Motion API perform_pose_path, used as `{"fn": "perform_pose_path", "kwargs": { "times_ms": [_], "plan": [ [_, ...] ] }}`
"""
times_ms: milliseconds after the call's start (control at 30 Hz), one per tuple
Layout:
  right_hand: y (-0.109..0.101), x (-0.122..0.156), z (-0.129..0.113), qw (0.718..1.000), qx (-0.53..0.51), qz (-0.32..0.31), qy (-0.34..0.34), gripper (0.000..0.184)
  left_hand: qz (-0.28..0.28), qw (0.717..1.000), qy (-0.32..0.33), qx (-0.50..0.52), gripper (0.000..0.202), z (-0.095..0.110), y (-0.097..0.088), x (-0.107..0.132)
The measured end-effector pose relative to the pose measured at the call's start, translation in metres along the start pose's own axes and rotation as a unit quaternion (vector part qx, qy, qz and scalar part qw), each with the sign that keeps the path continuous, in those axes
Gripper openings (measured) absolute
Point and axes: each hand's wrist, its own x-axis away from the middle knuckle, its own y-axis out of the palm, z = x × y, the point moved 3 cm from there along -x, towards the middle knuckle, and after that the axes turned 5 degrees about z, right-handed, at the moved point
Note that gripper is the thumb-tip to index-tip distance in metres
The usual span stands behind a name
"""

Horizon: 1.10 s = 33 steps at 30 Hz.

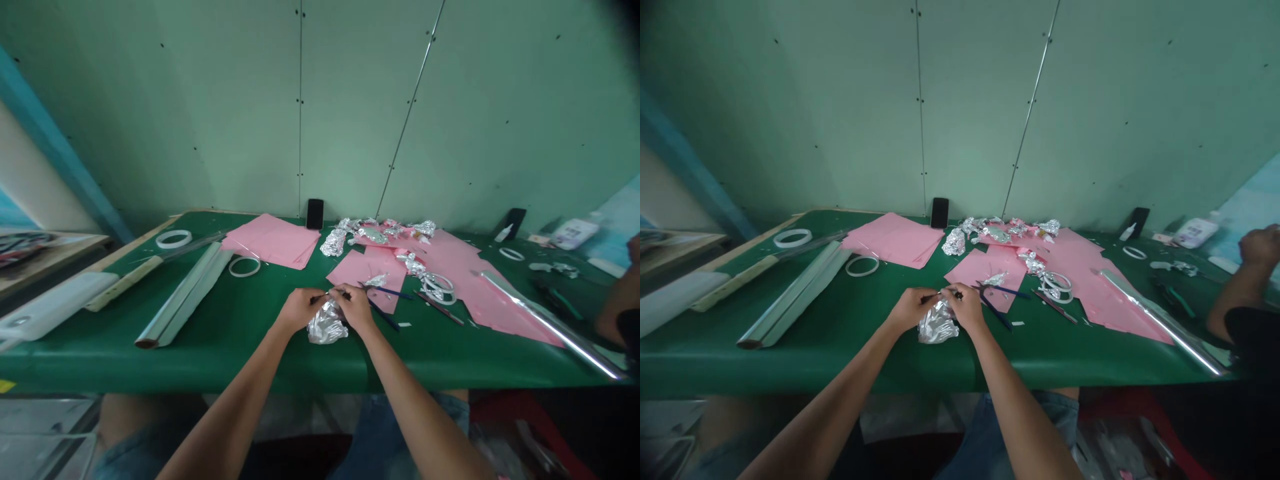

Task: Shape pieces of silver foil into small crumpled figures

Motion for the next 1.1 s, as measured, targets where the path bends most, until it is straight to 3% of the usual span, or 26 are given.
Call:
{"fn": "perform_pose_path", "kwargs": {
  "times_ms": [167,333,633,800,1100],
  "plan": [
    [0.002,0.002,0.0,1.0,-0.005,0.026,0.006,0.026,0.034,0.999,0.032,-0.004,0.023,0.007,-0.002,0.002],
    [0.006,0.001,0.004,0.999,-0.022,0.031,0.021,0.032,0.051,0.999,-0.007,-0.007,0.029,0.003,-0.004,0.0],
    [0.006,0.001,0.0,0.999,-0.029,0.028,0.013,0.028,0.022,0.999,-0.046,0.01,0.029,-0.009,-0.002,-0.004],
    [0.004,-0.001,0.001,0.998,-0.028,0.049,0.015,0.03,0.062,0.996,-0.064,0.023,0.032,-0.011,-0.006,-0.005],
    [-0.012,-0.002,0.013,0.99,0.022,0.142,0.018,0.03,0.135,0.986,-0.091,0.046,0.03,-0.012,-0.014,-0.004]
  ]
}}
